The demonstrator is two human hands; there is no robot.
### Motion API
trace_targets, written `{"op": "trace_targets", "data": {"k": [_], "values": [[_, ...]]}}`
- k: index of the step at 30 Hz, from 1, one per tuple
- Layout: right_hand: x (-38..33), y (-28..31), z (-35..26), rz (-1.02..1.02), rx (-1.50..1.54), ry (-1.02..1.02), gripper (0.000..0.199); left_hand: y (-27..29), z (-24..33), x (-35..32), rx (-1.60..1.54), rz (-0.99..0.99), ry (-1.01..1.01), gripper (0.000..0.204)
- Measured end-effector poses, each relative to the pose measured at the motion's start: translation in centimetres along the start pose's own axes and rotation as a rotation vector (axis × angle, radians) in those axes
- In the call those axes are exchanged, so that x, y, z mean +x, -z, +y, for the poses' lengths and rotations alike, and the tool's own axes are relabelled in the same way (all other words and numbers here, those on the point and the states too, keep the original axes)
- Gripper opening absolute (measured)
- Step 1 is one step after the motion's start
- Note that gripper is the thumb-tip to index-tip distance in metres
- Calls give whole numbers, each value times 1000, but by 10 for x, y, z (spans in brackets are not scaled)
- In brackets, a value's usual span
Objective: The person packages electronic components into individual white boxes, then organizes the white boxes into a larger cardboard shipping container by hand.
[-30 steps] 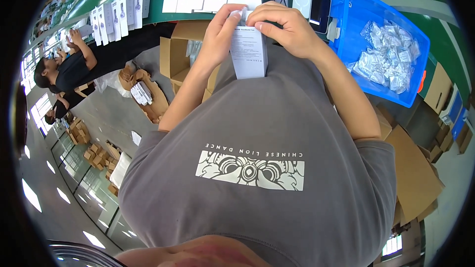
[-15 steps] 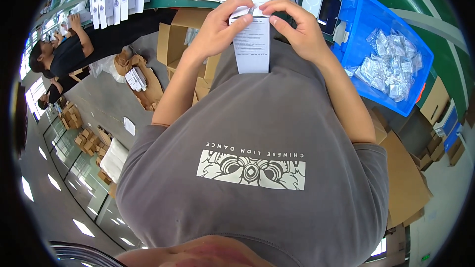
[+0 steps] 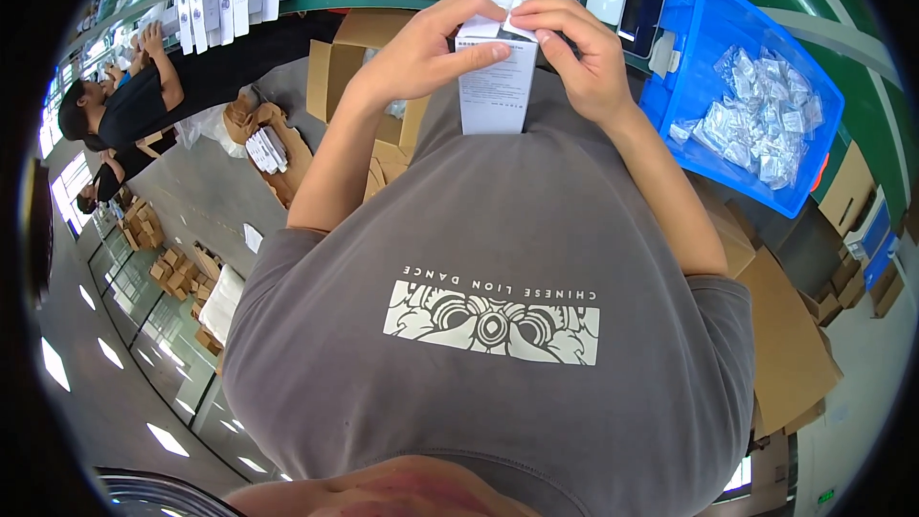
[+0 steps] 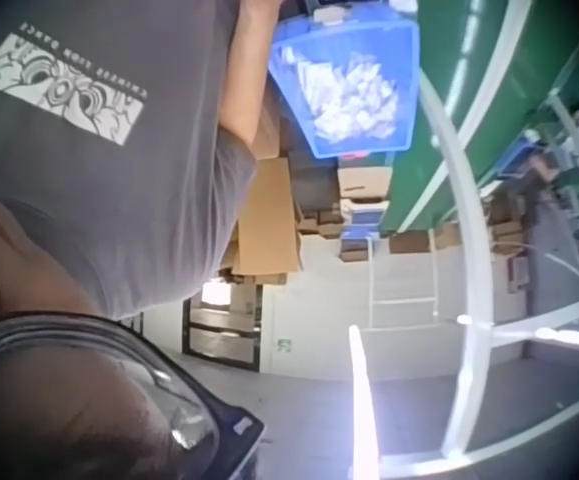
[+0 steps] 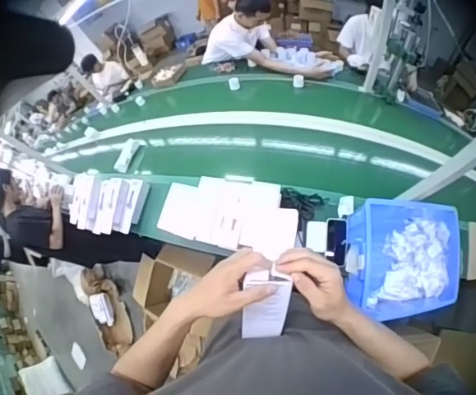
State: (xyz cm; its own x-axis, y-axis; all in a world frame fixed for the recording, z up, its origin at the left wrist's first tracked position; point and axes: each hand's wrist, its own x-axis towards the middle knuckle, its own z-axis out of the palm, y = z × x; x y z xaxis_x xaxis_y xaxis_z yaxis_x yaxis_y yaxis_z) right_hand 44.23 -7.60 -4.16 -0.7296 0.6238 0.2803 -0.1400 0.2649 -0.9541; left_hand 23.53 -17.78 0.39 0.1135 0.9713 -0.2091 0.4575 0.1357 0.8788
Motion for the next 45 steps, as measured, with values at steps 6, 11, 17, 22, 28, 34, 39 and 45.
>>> {"op": "trace_targets", "data": {"k": [6,11,17,22,28,34,39,45], "values": [[13,12,-5,-157,-97,18,16,-35,-15,3,-343,218,-59,28],[11,28,-3,-92,-67,-25,18,-31,-23,6,-393,163,-117,29],[69,59,9,-121,-182,-340,39,-39,-9,8,-402,150,-87,30],[57,34,-5,-114,-424,131,21,-46,-13,9,-438,246,-34,31],[36,28,-15,-163,134,-338,21,-54,-14,8,-461,326,-18,38],[30,22,-24,-248,-266,-138,26,-64,-16,7,-481,401,38,55],[31,22,-19,-256,-215,-45,25,-53,-14,12,-474,299,-8,60],[44,23,-3,-302,-167,10,21,-47,-22,11,-487,286,-4,57]]}}
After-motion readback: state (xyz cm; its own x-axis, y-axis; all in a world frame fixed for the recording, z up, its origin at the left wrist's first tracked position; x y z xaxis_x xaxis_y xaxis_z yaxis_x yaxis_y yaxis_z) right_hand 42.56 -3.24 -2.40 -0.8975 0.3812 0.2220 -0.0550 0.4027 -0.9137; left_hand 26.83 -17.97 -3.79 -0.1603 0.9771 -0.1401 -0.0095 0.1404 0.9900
